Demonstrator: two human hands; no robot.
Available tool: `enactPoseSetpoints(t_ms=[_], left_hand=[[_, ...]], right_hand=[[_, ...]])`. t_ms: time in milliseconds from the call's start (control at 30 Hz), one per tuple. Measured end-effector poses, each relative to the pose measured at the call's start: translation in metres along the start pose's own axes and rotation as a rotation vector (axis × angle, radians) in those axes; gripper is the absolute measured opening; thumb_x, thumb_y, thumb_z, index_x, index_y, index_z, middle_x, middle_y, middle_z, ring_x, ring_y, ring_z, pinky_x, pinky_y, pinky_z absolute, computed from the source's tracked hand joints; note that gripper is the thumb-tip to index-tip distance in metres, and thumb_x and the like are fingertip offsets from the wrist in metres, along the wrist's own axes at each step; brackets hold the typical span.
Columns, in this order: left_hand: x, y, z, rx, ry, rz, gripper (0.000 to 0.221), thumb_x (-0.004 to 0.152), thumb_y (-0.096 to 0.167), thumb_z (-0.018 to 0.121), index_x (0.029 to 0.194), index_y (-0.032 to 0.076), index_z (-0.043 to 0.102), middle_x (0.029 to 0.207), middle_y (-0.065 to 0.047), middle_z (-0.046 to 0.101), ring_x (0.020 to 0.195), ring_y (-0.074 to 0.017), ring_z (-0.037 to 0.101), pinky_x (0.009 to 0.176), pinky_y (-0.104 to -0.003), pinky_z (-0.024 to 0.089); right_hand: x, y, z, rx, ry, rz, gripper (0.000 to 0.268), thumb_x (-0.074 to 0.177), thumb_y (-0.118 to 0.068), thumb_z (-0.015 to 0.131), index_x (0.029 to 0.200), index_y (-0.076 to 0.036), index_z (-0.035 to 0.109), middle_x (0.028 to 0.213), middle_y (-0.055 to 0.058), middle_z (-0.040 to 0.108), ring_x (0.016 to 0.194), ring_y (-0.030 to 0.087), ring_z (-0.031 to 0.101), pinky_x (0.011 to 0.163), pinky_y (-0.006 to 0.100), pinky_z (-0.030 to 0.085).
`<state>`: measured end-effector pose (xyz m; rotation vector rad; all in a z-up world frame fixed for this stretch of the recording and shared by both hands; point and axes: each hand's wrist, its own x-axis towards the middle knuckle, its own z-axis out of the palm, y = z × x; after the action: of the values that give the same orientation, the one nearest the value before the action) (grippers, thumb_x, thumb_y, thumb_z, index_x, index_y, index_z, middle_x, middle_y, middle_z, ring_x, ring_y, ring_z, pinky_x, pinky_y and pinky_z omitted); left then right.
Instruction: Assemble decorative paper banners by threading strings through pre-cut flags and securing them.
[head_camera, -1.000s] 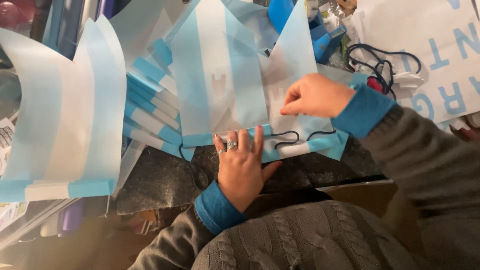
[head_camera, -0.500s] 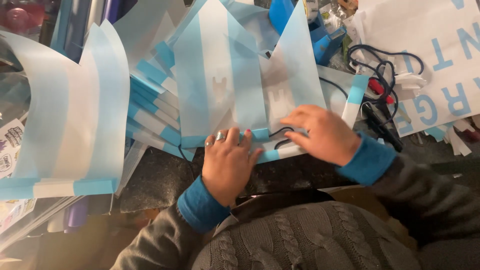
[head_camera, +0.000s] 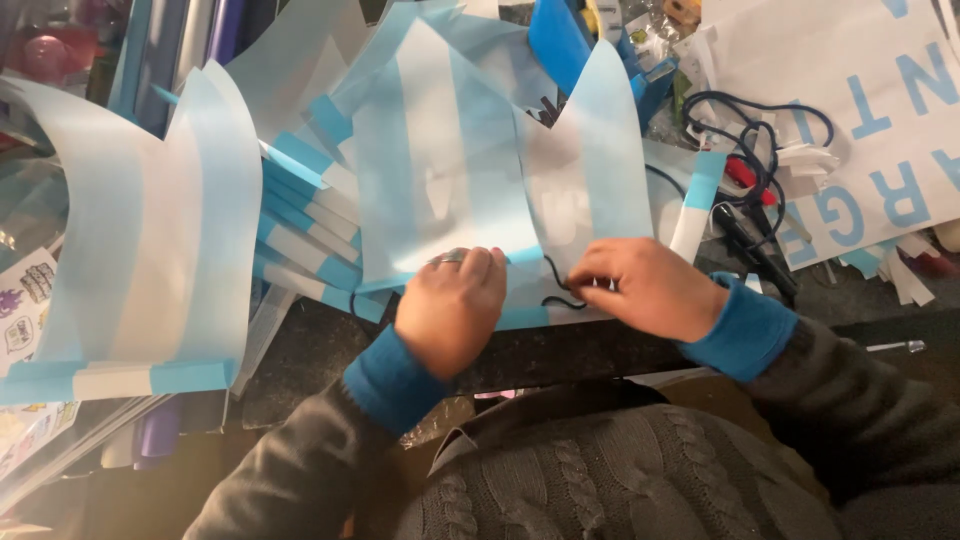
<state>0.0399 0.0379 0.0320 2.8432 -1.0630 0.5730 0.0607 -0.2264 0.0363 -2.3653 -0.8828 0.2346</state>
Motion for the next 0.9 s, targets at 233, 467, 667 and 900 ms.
enactPoseSetpoints(t_ms=[233,467,667,900], left_hand=[[0.009,-0.004,-0.069,-0.120,0.399,-0.094,0.014,0.091,0.005,0.076,0.103,0.003,0.069,0.093,-0.007,0.066,0.081,-0.0214,0.069,0.070,-0.034,0.057],[-0.001,-0.001,-0.066,-0.328,0.515,-0.179,0.020,0.087,0.001,0.079,0.105,0.003,0.070,0.097,-0.008,0.071,0.084,-0.0237,0.072,0.073,-0.034,0.059],[0.003,-0.003,-0.083,-0.496,0.423,-0.333,0.017,0.087,0.007,0.079,0.103,0.005,0.071,0.097,-0.010,0.072,0.084,-0.0287,0.070,0.074,-0.038,0.056],[0.014,-0.009,-0.093,-0.808,0.303,-0.420,0.015,0.092,0.012,0.076,0.107,0.009,0.076,0.090,-0.009,0.075,0.074,-0.0226,0.073,0.065,-0.030,0.056]], right_hand=[[0.012,-0.034,-0.031,0.231,0.320,0.133,0.028,0.085,-0.018,0.081,0.108,-0.005,0.071,0.100,0.008,0.072,0.083,0.023,0.069,0.074,0.036,0.058],[0.055,-0.035,-0.045,-0.102,0.488,-0.491,0.043,0.084,-0.017,0.084,0.118,-0.004,0.062,0.121,0.015,0.069,0.122,0.034,0.063,0.113,0.049,0.046],[0.068,-0.043,-0.047,0.058,0.329,-0.491,0.020,0.087,-0.011,0.083,0.102,-0.012,0.070,0.104,0.006,0.073,0.106,0.024,0.071,0.119,0.054,0.044],[0.070,-0.049,-0.056,0.055,0.233,-0.505,0.016,0.089,-0.012,0.081,0.100,-0.011,0.070,0.100,0.003,0.073,0.100,0.021,0.071,0.122,0.057,0.041]])
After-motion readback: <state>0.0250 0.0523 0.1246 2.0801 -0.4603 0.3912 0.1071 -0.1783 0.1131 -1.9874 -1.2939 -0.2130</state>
